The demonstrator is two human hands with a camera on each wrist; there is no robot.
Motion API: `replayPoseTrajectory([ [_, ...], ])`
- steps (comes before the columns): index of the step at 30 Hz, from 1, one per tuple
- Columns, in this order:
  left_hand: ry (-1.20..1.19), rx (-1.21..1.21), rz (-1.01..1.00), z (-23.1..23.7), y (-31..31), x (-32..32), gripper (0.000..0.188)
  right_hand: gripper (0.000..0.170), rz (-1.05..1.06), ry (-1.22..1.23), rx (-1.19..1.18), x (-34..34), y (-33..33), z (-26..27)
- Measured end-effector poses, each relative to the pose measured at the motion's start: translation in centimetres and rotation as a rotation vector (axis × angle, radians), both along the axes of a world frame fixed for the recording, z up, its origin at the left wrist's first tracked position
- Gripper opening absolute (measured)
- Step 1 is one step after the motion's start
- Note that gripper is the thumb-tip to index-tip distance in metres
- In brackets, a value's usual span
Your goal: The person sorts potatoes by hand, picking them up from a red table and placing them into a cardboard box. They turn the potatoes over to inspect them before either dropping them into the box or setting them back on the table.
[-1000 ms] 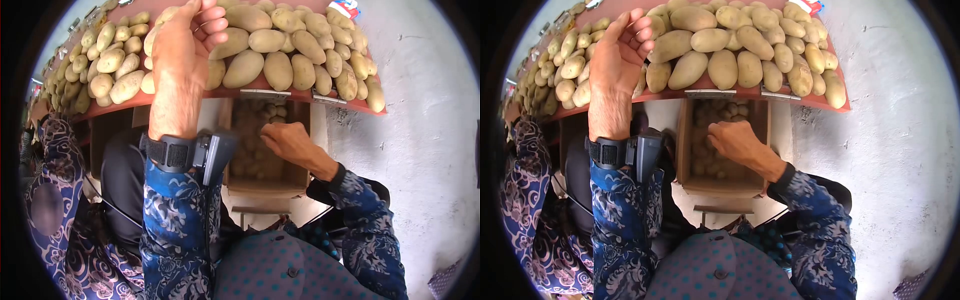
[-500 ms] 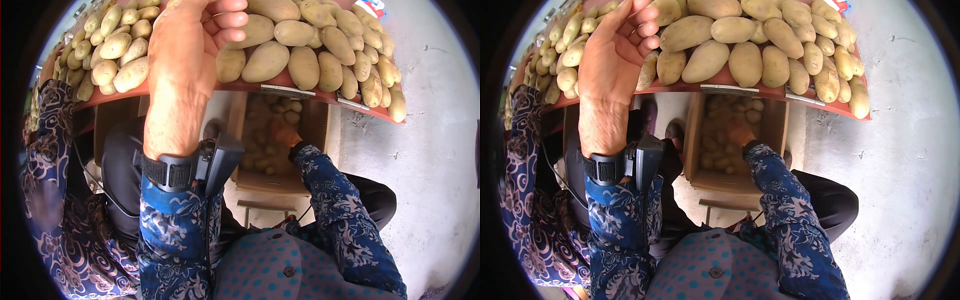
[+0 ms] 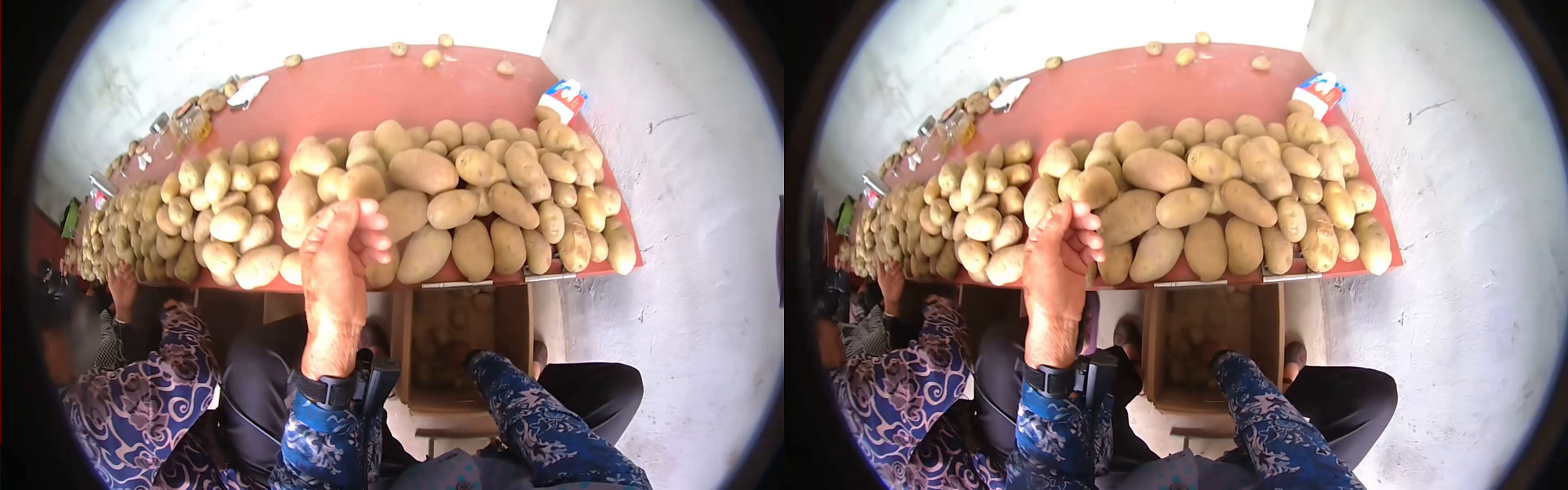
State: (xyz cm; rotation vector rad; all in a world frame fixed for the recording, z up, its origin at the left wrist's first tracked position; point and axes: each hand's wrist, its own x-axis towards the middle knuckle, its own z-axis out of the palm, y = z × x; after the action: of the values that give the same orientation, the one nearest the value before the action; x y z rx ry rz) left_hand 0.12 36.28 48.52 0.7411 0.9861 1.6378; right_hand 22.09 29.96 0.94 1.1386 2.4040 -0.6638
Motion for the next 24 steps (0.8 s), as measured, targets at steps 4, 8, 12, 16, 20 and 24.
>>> replayPoseTrajectory([
  [4, -0.022, 0.011, -0.001, 0.3, -0.4, 0.5, 0.024, 0.032, -0.031, 0.023, -0.082, 0.0, 0.1, 3.3],
  [8, -0.021, 0.025, 0.020, 0.6, 0.1, 0.3, 0.024, 0.029, -0.019, 0.077, -0.147, 0.4, 0.2, 10.5],
  [12, -0.033, -0.008, 0.050, 0.8, 0.4, 0.1, 0.024, 0.028, 0.062, 0.155, -0.136, -0.1, 0.0, 21.0],
  [16, -0.035, -0.008, 0.035, 0.7, 0.6, 0.1, 0.024, 0.028, 0.170, 0.173, -0.221, -0.6, 0.3, 31.7],
  [20, 0.159, -0.001, -0.154, 1.2, 0.1, 1.1, 0.026, 0.032, 0.247, 0.374, -0.135, 0.6, -0.4, 40.8],
  [24, 0.463, -0.054, -0.521, 1.4, -1.2, 2.8, 0.031, 0.031, 0.145, 0.651, -0.099, 2.9, 0.4, 48.2],
])
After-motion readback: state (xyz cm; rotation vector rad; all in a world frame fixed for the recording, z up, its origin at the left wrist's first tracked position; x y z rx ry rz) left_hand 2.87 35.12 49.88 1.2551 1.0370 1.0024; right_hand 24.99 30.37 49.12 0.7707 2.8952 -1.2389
